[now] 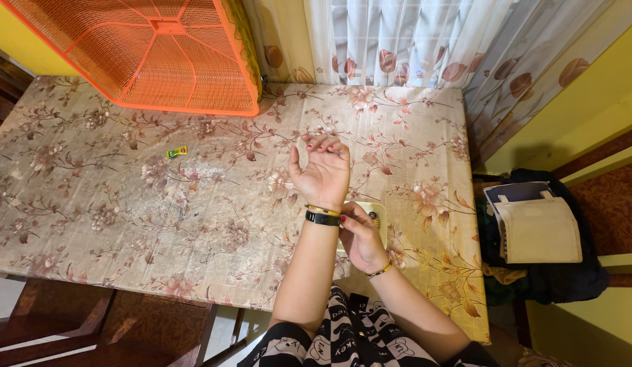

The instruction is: The person picks a black wristwatch from a small white tray and fastens it on the left wrist. They then pick a gold bracelet and fasten it on the right wrist, followed by a second gold bracelet on the left wrist. Finally, they pick a gold ring and place it on the left ring finger. All items remain in the tray when not worn.

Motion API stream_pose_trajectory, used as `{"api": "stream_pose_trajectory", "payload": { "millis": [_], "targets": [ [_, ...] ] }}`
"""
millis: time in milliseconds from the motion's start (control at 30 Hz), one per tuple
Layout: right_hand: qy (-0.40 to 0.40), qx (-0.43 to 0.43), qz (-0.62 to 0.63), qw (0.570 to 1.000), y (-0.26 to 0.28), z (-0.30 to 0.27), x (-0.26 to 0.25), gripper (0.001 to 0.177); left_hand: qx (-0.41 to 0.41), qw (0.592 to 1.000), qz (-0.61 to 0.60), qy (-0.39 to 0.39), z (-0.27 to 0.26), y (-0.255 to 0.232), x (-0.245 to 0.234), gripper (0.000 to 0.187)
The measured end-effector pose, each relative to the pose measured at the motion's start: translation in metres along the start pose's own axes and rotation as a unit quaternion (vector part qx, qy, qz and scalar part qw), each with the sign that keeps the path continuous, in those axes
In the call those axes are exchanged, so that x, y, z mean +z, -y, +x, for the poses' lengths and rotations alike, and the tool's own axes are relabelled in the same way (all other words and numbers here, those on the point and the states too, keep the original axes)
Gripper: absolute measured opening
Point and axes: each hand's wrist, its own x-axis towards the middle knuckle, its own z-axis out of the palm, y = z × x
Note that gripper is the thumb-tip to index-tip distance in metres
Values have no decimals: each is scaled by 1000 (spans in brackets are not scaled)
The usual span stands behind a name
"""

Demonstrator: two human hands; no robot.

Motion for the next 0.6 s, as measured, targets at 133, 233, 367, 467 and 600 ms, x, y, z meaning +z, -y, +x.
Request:
{"api": "stream_pose_trajectory", "payload": {
  "millis": [133,233,367,467,600],
  "targets": [
    [-9,-80,-26,996,-5,2,-2,4,-12,1000,-27,-11,-1,0,-1,17],
    [-30,-145,-98,984,-7,4,-5,3,-15,999,-39,-23,-2,1,-2,18],
    [-44,-207,-221,952,-7,6,-9,3,-16,999,-40,-18,-2,0,-2,18],
    [-48,-246,-301,920,-6,4,-12,4,-15,999,-23,-20,-2,-2,-7,18],
    [-89,-262,-394,877,-4,-3,-13,8,9,996,81,-25,1,-7,-17,13]
  ]
}}
